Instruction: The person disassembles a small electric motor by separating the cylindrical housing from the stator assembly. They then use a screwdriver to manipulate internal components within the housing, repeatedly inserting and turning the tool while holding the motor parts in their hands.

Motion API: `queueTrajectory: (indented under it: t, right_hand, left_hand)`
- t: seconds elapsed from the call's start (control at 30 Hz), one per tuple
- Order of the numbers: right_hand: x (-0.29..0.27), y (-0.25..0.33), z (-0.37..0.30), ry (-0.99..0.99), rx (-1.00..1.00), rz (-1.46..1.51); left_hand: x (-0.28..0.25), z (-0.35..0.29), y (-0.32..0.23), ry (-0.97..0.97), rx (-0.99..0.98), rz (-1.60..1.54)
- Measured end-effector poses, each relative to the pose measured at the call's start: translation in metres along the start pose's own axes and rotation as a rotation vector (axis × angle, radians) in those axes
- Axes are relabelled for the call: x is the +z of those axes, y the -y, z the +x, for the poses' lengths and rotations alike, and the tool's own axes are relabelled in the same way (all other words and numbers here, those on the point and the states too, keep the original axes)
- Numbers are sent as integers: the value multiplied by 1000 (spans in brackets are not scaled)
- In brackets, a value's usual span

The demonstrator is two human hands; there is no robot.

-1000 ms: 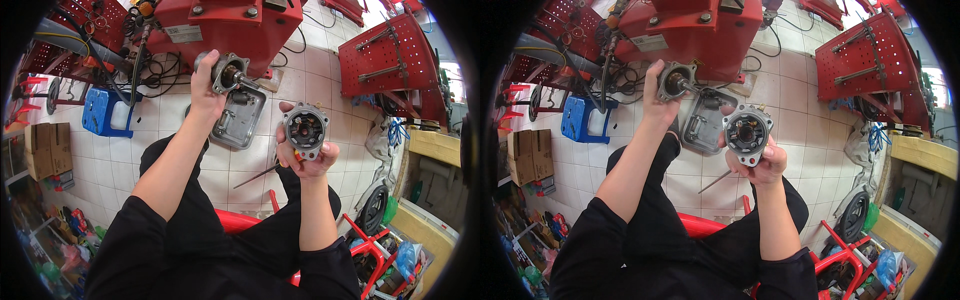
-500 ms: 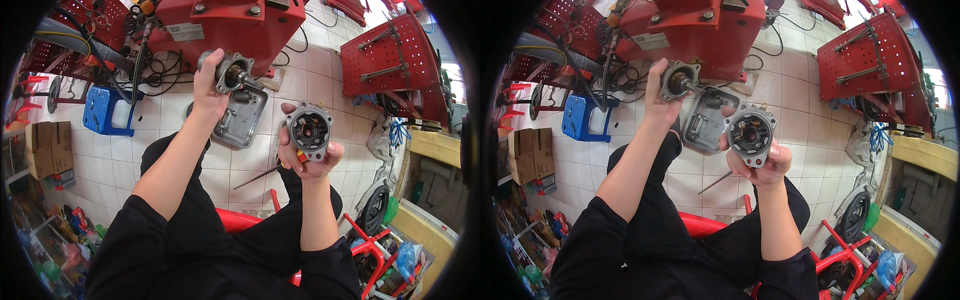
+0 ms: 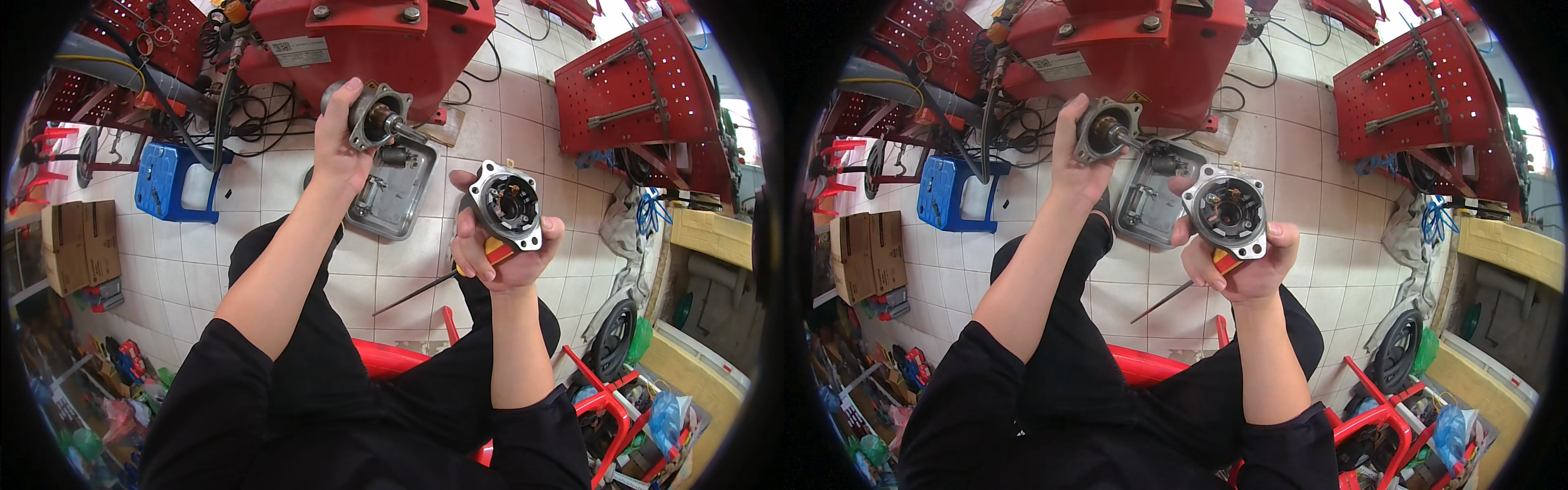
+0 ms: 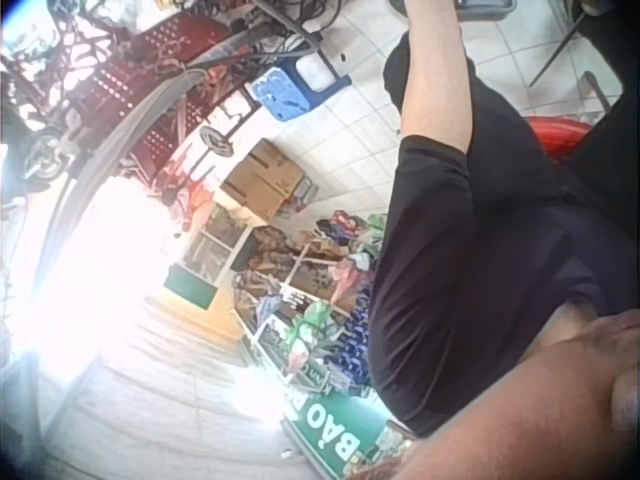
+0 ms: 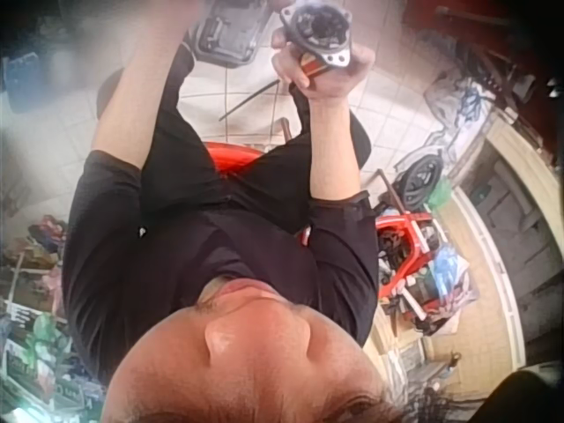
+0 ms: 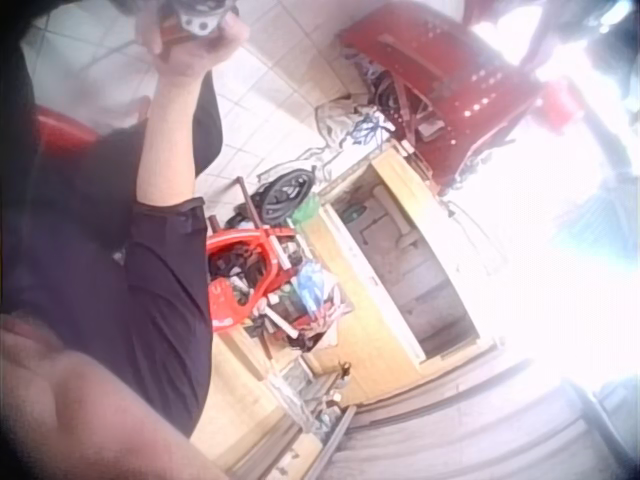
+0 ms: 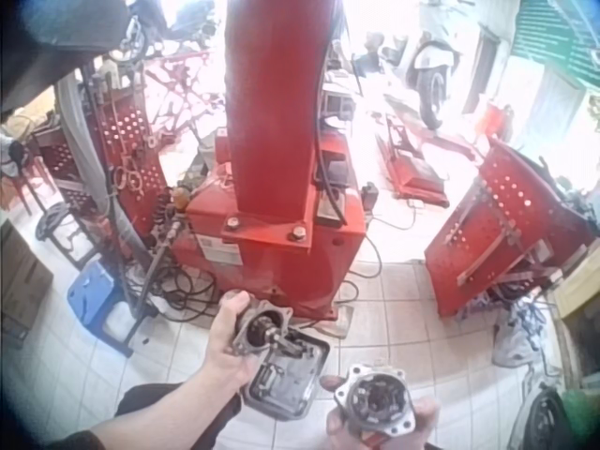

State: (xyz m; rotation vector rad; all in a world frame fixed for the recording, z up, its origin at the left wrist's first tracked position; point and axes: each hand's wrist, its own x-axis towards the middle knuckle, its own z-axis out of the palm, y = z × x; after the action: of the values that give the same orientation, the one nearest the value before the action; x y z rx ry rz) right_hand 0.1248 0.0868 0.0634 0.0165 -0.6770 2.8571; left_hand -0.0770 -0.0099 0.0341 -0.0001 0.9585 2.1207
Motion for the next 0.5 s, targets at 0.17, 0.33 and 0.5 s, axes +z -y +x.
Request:
queueTrajectory:
  t: [0.17,0.33,0.5]
  right_hand:
    - [2,-1,-1,-36,-8,-4]
    - [4,-1,1,-58,11,-61]
    - [6,-2,2,-118,16,-106]
  left_hand:
    - [4,-1,0,-17,1,-4]
    - [1,0,-1,-19,-22,-12]
    - [2,1,2,13,-51,-29]
